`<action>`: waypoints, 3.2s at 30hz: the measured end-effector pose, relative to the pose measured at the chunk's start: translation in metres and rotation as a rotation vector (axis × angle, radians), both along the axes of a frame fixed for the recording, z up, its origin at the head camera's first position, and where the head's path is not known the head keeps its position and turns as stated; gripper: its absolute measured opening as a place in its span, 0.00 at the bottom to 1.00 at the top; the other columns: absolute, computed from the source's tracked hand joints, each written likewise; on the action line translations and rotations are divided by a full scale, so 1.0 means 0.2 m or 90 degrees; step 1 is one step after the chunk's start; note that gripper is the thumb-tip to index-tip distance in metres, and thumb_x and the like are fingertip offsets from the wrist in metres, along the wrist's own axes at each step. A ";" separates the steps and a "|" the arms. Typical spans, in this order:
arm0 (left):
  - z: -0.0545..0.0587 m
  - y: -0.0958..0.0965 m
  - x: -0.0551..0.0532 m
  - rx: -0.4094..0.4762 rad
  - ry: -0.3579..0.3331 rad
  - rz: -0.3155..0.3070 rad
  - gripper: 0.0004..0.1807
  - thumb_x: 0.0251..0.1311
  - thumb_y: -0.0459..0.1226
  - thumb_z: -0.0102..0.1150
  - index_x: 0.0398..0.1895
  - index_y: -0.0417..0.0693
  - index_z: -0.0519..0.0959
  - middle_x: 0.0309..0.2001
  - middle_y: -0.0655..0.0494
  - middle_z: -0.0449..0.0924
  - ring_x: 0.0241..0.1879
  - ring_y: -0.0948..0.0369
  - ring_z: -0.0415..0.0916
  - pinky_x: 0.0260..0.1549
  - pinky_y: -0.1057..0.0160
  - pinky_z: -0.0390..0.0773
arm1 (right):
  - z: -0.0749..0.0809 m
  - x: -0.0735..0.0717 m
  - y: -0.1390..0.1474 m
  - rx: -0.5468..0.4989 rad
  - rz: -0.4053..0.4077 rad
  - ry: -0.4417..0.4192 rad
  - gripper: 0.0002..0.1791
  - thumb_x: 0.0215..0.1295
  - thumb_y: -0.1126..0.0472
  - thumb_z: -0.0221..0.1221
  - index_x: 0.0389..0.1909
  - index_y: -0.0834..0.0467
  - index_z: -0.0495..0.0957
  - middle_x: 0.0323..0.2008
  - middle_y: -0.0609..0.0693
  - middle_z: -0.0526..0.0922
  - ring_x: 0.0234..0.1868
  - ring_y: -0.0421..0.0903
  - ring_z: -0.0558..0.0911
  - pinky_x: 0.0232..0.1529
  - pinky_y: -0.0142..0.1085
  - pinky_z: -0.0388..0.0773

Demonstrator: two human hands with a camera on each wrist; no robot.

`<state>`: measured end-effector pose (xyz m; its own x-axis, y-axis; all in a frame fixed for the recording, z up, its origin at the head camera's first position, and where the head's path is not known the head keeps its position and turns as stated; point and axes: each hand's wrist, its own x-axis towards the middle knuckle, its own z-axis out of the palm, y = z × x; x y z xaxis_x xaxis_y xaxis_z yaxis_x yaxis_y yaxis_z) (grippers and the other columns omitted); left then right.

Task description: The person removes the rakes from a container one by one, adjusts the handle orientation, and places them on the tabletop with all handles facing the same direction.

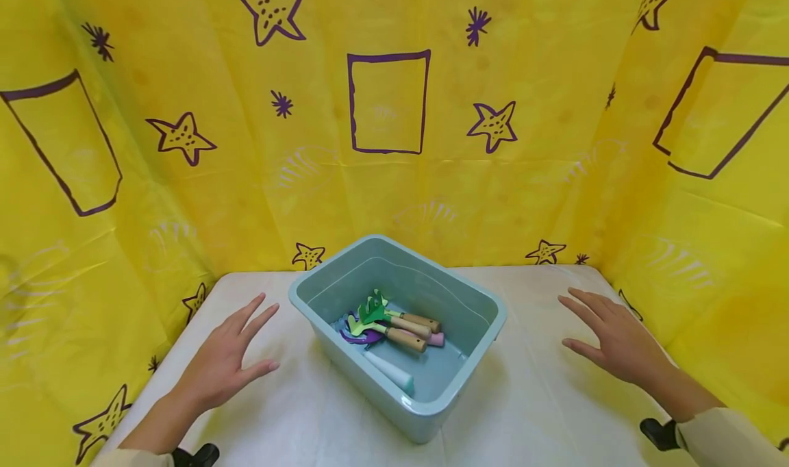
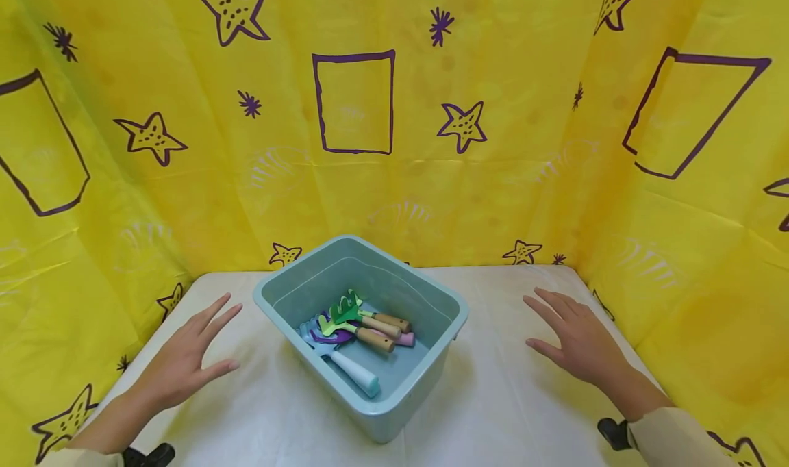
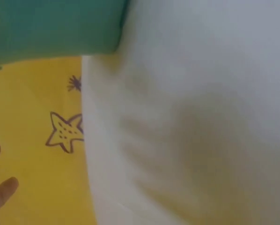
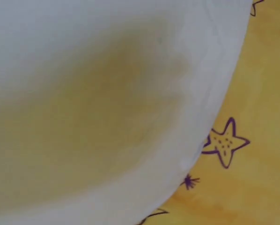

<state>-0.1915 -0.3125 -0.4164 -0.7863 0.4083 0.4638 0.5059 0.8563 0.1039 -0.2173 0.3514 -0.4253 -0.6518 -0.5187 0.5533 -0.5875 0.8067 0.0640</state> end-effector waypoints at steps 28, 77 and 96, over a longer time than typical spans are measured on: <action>0.14 0.30 -0.15 0.305 -0.060 -0.018 0.35 0.61 0.43 0.62 0.72 0.58 0.63 0.74 0.49 0.54 0.70 0.42 0.53 0.55 0.25 0.58 | 0.40 -0.25 -0.39 0.026 0.130 0.108 0.41 0.68 0.29 0.40 0.65 0.57 0.70 0.61 0.60 0.73 0.55 0.61 0.76 0.50 0.59 0.75; 0.03 0.40 -0.29 0.575 -0.278 0.000 0.29 0.69 0.45 0.55 0.71 0.56 0.61 0.67 0.41 0.64 0.59 0.39 0.69 0.49 0.43 0.76 | 0.69 -0.44 -1.21 0.008 0.184 -0.450 0.44 0.62 0.47 0.65 0.75 0.48 0.54 0.70 0.56 0.61 0.60 0.56 0.73 0.58 0.50 0.72; 0.06 0.42 -0.27 0.597 -0.307 0.009 0.29 0.69 0.44 0.54 0.71 0.57 0.61 0.69 0.42 0.61 0.60 0.38 0.68 0.50 0.43 0.76 | 0.68 -0.55 -1.44 -0.027 0.160 -0.757 0.43 0.65 0.47 0.61 0.76 0.47 0.50 0.69 0.59 0.62 0.55 0.54 0.78 0.52 0.48 0.77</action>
<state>-0.2452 -0.2285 -0.4045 -0.9734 0.0381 0.2257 0.2253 0.3339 0.9153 -0.3277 0.0627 -0.2897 -0.6476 -0.6996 -0.3021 -0.4015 0.6502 -0.6450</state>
